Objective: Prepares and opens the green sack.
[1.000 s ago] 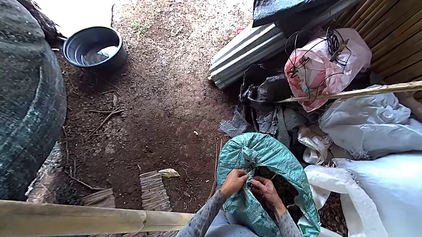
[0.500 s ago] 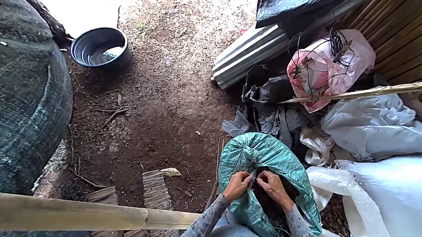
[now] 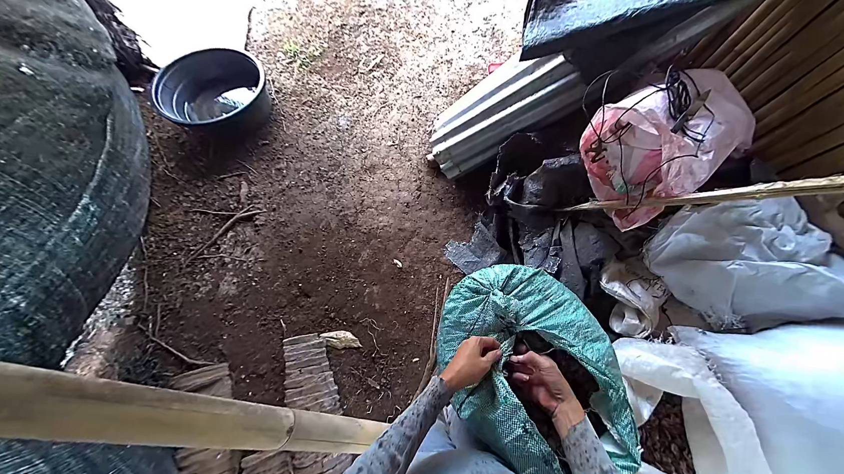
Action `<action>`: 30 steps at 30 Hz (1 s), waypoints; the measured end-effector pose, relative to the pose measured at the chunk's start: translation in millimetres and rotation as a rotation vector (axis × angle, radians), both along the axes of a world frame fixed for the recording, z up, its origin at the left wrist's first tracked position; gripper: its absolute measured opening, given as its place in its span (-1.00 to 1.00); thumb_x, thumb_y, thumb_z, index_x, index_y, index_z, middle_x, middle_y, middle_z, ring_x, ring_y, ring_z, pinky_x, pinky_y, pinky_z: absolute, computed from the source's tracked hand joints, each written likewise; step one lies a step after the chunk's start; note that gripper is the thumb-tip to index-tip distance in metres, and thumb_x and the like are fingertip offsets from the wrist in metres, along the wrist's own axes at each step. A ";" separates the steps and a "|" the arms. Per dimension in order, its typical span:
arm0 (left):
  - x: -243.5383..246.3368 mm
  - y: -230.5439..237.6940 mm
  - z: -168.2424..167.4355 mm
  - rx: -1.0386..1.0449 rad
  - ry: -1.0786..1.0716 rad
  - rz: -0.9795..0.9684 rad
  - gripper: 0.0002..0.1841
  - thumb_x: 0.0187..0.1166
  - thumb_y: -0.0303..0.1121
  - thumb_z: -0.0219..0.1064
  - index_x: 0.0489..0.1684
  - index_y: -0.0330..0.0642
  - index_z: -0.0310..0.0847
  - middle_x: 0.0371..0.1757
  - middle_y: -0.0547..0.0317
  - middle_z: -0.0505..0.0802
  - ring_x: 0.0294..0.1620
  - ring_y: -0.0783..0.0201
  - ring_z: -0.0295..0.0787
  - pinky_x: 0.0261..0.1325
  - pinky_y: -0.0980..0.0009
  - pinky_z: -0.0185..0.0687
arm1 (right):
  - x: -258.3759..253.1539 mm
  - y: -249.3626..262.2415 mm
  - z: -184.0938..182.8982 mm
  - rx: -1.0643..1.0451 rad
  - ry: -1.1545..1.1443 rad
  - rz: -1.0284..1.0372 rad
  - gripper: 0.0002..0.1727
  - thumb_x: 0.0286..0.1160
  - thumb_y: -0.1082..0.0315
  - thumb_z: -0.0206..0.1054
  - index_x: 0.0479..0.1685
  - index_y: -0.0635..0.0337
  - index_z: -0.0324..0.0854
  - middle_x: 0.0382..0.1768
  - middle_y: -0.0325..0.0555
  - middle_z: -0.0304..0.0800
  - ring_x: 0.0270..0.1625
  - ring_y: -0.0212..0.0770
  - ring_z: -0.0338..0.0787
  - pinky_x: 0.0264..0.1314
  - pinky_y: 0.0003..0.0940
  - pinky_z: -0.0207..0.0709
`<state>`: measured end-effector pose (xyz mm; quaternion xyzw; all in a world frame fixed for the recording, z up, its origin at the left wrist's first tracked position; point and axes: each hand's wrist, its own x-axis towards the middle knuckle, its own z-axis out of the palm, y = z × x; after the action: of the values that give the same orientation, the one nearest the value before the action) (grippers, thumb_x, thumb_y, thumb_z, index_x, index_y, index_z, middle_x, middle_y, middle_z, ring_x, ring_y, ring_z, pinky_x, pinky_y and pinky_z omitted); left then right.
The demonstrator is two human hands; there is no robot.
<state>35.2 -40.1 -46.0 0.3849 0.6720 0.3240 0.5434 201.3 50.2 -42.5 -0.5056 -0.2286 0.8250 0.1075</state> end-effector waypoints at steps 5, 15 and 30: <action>7.2 -1.1 19.0 0.003 0.129 -0.059 -0.70 0.76 -0.38 0.16 0.10 -0.46 0.73 0.01 -0.28 0.85 0.12 -0.07 0.80 0.35 0.01 0.57 | 0.5 12.5 2.4 0.346 -0.133 0.454 -0.75 0.54 0.43 0.39 0.12 0.34 0.60 -0.32 -0.14 0.74 -0.37 -0.37 0.68 -0.25 -0.41 0.64; -1.2 -1.0 23.0 -0.034 0.035 0.084 -0.71 0.77 -0.37 0.17 0.13 -0.42 0.73 -0.05 -0.17 0.86 -0.07 0.07 0.84 0.17 0.09 0.71 | -12.3 14.1 26.2 1.070 -0.488 0.650 -0.85 0.40 0.38 0.54 -0.16 0.26 0.91 -0.09 0.17 0.87 0.10 0.01 0.81 0.35 -0.06 0.56; 0.0 -13.5 14.5 -0.027 0.018 0.006 -0.69 0.77 -0.36 0.14 0.17 -0.41 0.71 -0.02 -0.17 0.85 -0.07 0.09 0.82 0.17 0.11 0.68 | 16.5 15.0 59.8 0.592 -0.248 0.236 -0.92 0.58 0.62 0.22 -0.19 0.48 0.62 -0.14 0.05 0.88 -0.09 -0.22 0.91 0.13 -0.30 0.79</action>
<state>35.2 -53.6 -31.5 0.3783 0.6823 0.3132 0.5415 217.8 65.2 17.3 -0.5191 -0.5265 0.6616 0.1250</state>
